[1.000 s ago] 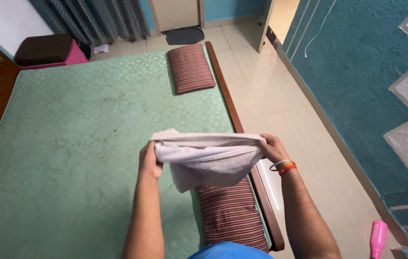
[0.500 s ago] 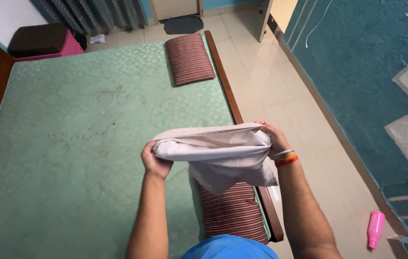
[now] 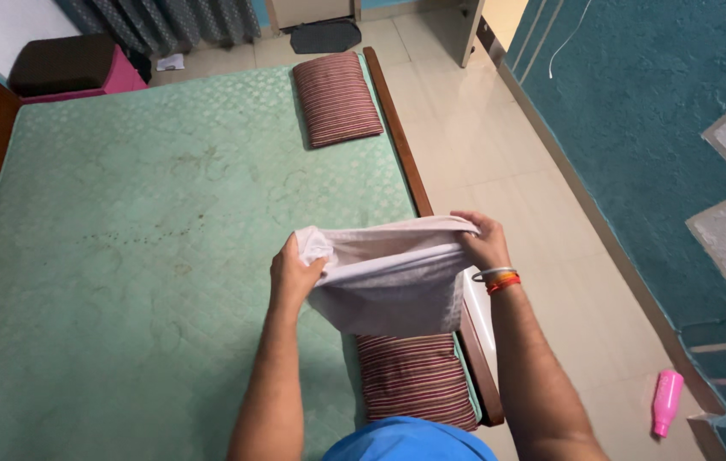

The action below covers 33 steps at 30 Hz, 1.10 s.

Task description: The person takes a white pillowcase from a shelf and puts it on a striped pillow on the bed. They then take a yellow patterned pillowcase from the shelf and put it on another striped pillow on the bed.

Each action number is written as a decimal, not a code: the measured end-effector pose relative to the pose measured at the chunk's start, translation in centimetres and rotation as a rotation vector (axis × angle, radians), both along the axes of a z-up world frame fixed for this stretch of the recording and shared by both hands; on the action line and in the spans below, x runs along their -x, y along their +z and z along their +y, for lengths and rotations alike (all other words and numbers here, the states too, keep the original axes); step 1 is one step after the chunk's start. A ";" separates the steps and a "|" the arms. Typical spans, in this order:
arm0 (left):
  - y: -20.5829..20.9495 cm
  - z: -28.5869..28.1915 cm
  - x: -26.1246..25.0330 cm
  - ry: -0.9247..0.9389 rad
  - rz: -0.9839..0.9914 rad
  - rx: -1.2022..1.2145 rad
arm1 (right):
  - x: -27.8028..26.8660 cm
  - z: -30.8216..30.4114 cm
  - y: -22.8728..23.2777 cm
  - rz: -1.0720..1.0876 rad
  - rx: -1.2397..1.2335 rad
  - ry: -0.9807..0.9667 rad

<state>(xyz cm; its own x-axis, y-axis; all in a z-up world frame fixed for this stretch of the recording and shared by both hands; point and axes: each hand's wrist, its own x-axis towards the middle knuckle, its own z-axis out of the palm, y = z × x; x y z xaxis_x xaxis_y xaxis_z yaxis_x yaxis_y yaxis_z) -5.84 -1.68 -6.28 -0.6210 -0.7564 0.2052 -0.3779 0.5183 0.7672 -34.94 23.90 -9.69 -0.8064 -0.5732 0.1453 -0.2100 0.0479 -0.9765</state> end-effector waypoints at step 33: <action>-27.9 -13.8 15.9 0.343 0.665 -1.292 | 7.0 -13.9 -18.2 -0.960 0.089 -0.069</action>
<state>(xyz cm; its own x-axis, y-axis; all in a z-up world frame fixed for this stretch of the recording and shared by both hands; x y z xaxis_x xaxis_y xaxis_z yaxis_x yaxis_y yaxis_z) -21.73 -15.50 -34.18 -0.4442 -0.7176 -0.5364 0.2561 -0.6754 0.6915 -41.93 9.98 -27.84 -0.6358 -0.5385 -0.5530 0.6801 -0.0521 -0.7312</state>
